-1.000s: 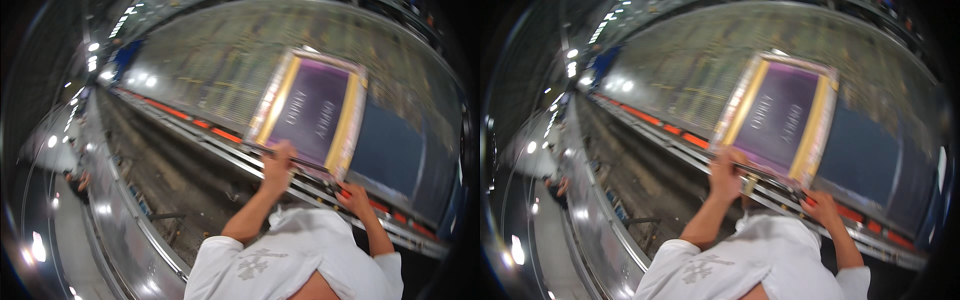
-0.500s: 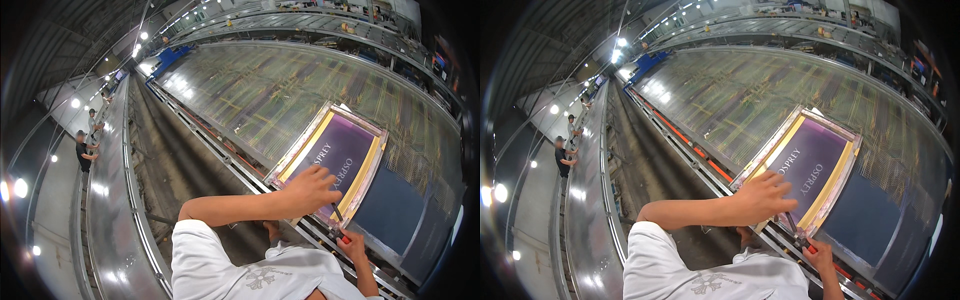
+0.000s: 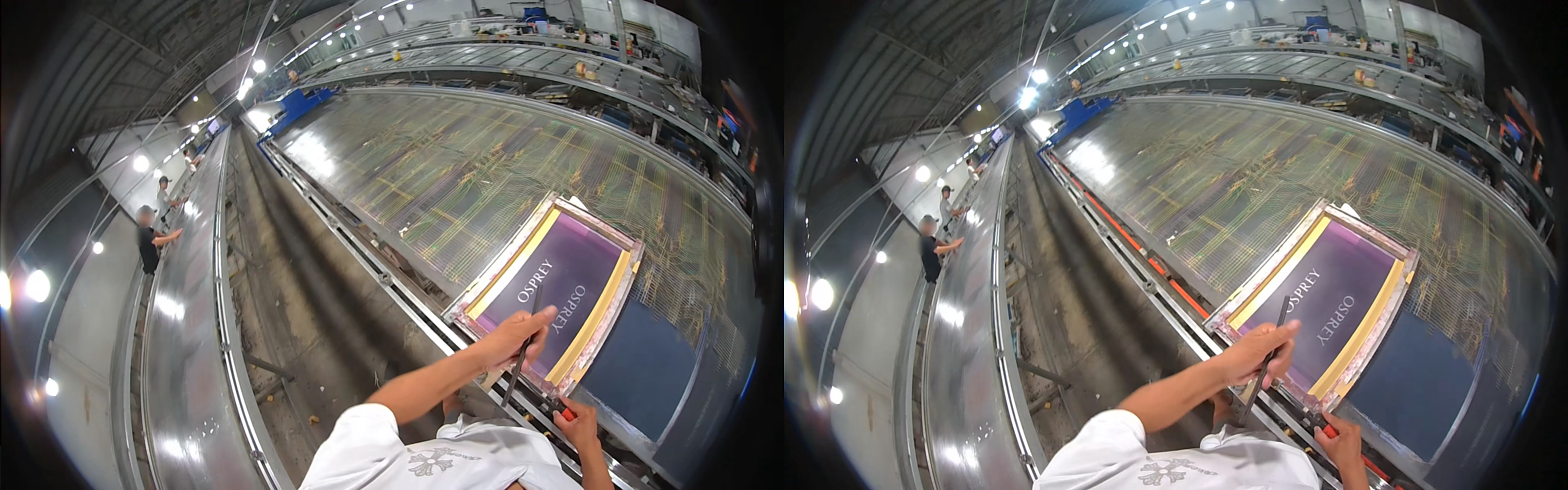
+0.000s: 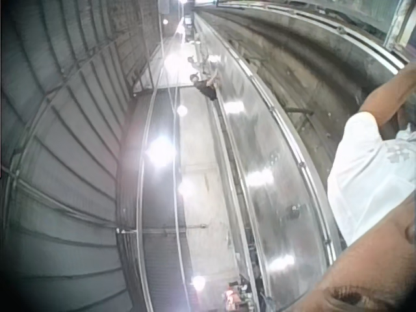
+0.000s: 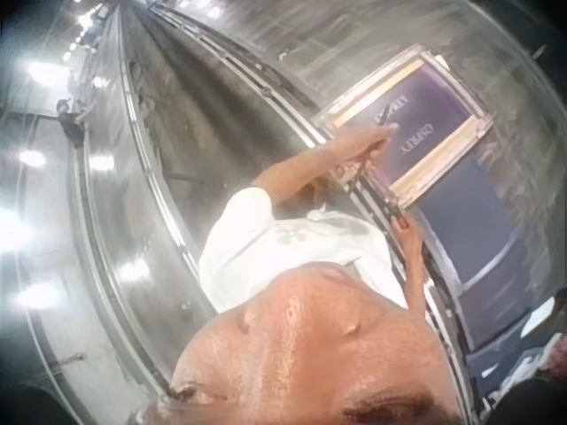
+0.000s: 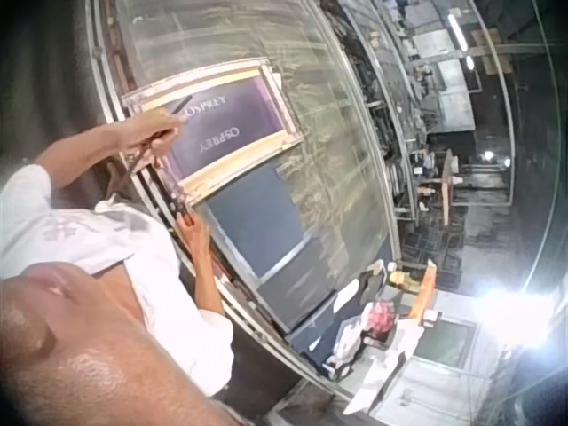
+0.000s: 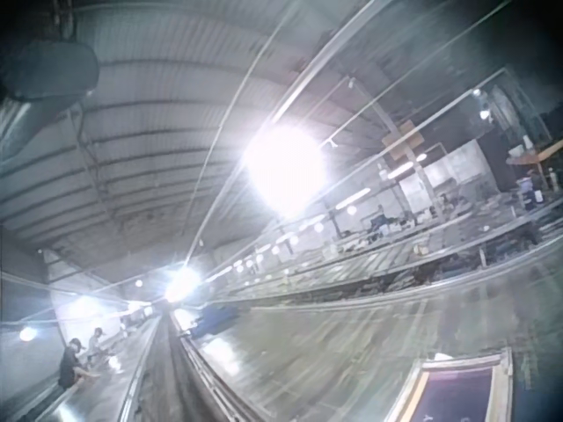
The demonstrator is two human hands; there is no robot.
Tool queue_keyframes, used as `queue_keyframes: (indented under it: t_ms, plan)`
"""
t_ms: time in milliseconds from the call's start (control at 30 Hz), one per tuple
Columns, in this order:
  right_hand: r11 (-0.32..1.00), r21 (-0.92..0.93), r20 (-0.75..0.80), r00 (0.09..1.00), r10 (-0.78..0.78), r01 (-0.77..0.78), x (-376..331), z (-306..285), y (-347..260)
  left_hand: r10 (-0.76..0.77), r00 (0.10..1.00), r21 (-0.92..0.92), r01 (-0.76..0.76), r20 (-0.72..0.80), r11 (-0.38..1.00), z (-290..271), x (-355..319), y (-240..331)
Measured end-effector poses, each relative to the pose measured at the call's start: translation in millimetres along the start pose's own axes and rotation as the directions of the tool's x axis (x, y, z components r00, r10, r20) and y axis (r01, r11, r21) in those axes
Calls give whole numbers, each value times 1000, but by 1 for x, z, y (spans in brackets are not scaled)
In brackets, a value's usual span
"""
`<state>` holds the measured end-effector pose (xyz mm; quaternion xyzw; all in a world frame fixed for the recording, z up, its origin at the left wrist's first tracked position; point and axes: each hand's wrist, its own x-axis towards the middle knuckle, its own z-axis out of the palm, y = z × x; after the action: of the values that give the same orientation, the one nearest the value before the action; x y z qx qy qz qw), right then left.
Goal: The person aligns a purple Osprey screen on a metal frame, uses a screwdriver to tighten fasteners, and repeatedly places a white template over the screen to check alignment. The person adjusts the screen edges and secures it to the frame.
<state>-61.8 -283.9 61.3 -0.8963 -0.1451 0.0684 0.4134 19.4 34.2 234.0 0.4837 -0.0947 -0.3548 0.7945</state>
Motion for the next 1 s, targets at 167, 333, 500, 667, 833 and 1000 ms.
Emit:
queue_keyframes:
  t_ms: [167,333,500,667,833,1000]
  plan:
    - [1000,-12,22,999,24,-23,3,-2,-1,157,988,962,-29,-14,273,34,-18,44]
    - [1000,-5,-12,1000,18,-18,2,-3,1,220,837,728,-272,502,-629,47,-12,37]
    - [995,13,-70,993,-100,101,-2,9,6,738,197,750,18,645,-661,19,-13,-4]
    - [999,-33,60,998,23,-21,-2,-2,-4,984,158,962,-271,88,-43,68,-7,-51]
    - [999,-39,66,997,36,-34,6,-7,-6,924,371,444,-846,93,296,16,8,-49]
    - [1000,-27,58,998,17,-15,9,-7,-5,653,635,-385,-527,413,757,-31,14,-12]
